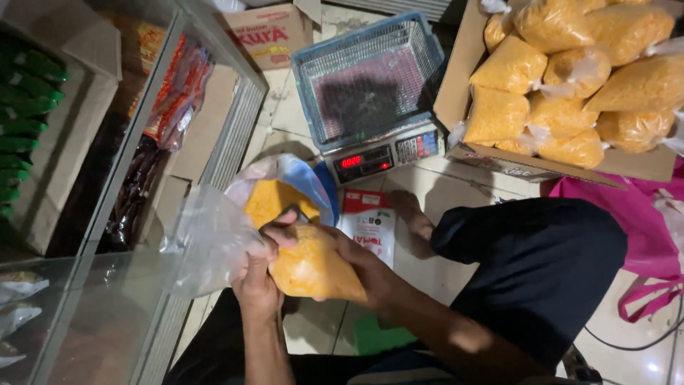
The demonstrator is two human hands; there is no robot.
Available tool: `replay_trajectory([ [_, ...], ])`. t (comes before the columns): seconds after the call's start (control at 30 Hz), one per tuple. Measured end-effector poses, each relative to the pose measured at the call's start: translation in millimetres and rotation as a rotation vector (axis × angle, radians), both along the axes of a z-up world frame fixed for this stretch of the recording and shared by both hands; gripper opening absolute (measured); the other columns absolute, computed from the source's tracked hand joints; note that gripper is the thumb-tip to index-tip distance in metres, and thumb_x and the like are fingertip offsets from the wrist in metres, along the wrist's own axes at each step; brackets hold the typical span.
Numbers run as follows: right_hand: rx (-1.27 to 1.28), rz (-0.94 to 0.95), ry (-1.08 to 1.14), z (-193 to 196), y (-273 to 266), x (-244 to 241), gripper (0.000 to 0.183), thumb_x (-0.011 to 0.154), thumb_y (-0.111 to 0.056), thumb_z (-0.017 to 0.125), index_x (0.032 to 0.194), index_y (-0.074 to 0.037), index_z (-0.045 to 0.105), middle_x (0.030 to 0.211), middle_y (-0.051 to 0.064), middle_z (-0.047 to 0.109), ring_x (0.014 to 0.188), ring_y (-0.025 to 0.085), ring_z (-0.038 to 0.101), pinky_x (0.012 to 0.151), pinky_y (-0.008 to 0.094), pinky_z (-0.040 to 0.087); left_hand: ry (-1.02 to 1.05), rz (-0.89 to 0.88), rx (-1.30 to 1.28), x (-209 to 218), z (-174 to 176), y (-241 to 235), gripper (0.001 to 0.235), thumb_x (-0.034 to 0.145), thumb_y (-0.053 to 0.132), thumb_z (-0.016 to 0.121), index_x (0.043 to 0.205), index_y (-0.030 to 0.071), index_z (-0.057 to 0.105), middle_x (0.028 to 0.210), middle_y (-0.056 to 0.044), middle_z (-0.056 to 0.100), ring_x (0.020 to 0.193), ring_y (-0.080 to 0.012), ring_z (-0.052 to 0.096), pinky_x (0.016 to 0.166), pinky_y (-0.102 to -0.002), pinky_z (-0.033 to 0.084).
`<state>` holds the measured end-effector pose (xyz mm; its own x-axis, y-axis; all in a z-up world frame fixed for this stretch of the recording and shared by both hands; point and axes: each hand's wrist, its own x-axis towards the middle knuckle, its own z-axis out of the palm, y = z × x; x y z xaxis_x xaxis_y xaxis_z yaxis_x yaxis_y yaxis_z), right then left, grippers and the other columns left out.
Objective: Bagging yellow powder from a large container into smaller bags and weighing them on a digital scale in a grocery store backroom.
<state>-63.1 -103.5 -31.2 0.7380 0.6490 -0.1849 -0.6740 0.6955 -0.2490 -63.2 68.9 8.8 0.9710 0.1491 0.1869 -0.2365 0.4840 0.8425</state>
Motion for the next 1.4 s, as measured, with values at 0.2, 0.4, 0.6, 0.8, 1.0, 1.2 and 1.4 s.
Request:
replay_trajectory([
  [0.2, 0.134, 0.031, 0.065, -30.6, 3.3, -1.0, 0.065, 0.097, -0.026, 0.067, 0.151, -0.003, 0.039, 0.136, 0.022, 0.054, 0.11, 0.032, 0.064, 0.068, 0.039, 0.065, -0.003, -0.074, 0.015, -2.6, -8.0, 3.7, 0.029, 0.109, 0.027, 0.049, 0.085, 0.011, 0.05, 0.095, -0.012, 0.064, 0.131, -0.0317, 0.053, 0.119, -0.051, 0.036],
  [0.4, 0.244, 0.085, 0.114, -38.0, 1.6, -0.6, 0.064, 0.101, -0.019, 0.062, 0.156, -0.003, 0.036, 0.143, 0.02, 0.051, 0.118, 0.033, 0.062, 0.077, 0.043, 0.066, 0.009, -0.068, 0.107, -1.6, 1.2, 6.6, 0.026, 0.106, 0.029, 0.056, 0.087, 0.012, 0.055, 0.097, -0.011, 0.067, 0.131, -0.0343, 0.055, 0.118, -0.053, 0.04],
  [0.6, 0.263, 0.248, 0.189, -23.3, -0.3, 3.7, 0.072, 0.105, -0.021, 0.059, 0.165, -0.015, 0.021, 0.137, 0.03, 0.052, 0.093, 0.047, 0.07, 0.066, 0.048, 0.068, 0.079, -0.173, 0.25, 6.7, 21.1, 40.3, 0.018, 0.1, 0.027, 0.066, 0.089, 0.013, 0.064, 0.097, -0.013, 0.069, 0.127, -0.0302, 0.058, 0.116, -0.048, 0.043],
  [0.8, -0.442, 0.453, -0.391, -3.1, -2.0, 3.6, 0.085, 0.097, -0.058, 0.048, 0.159, -0.003, 0.028, 0.127, 0.031, 0.063, 0.085, 0.029, 0.069, 0.071, 0.039, 0.059, 0.107, 0.127, 1.077, 7.9, 32.7, 107.1, 0.013, 0.087, -0.008, 0.049, 0.08, -0.002, 0.058, 0.082, -0.005, 0.06, 0.073, -0.0158, 0.049, 0.069, -0.029, 0.042],
  [1.0, -0.89, 0.568, -0.172, -46.7, 14.7, -6.6, 0.071, 0.097, -0.046, 0.049, 0.156, -0.007, 0.04, 0.127, 0.018, 0.071, 0.093, 0.027, 0.07, 0.072, 0.032, 0.054, 0.423, 0.442, 0.834, 14.9, 45.7, 120.3, 0.02, 0.1, 0.002, 0.051, 0.106, 0.0, 0.07, 0.105, -0.004, 0.068, 0.089, -0.0115, 0.057, 0.084, -0.021, 0.047],
  [1.2, -1.636, 0.132, -0.412, -203.3, 30.3, 56.4, 0.093, 0.085, -0.06, 0.068, 0.154, -0.008, 0.034, 0.142, 0.019, 0.05, 0.115, 0.034, 0.063, 0.093, 0.044, 0.053, 0.403, 0.491, 0.78, -3.4, 61.3, 132.6, 0.017, 0.104, 0.002, 0.049, 0.101, 0.005, 0.066, 0.118, -0.004, 0.071, 0.104, -0.0129, 0.063, 0.101, -0.024, 0.052],
  [1.4, -1.108, 0.163, -0.302, -222.3, 48.1, 108.1, 0.084, 0.072, -0.041, 0.077, 0.143, -0.005, 0.051, 0.114, 0.018, 0.069, 0.089, 0.03, 0.068, 0.061, 0.038, 0.051, 0.508, 0.634, 1.136, -39.2, 20.4, 185.1, 0.028, 0.115, 0.005, 0.071, 0.096, -0.015, 0.065, 0.079, -0.013, 0.057, 0.063, -0.0158, 0.042, 0.053, -0.029, 0.036],
])
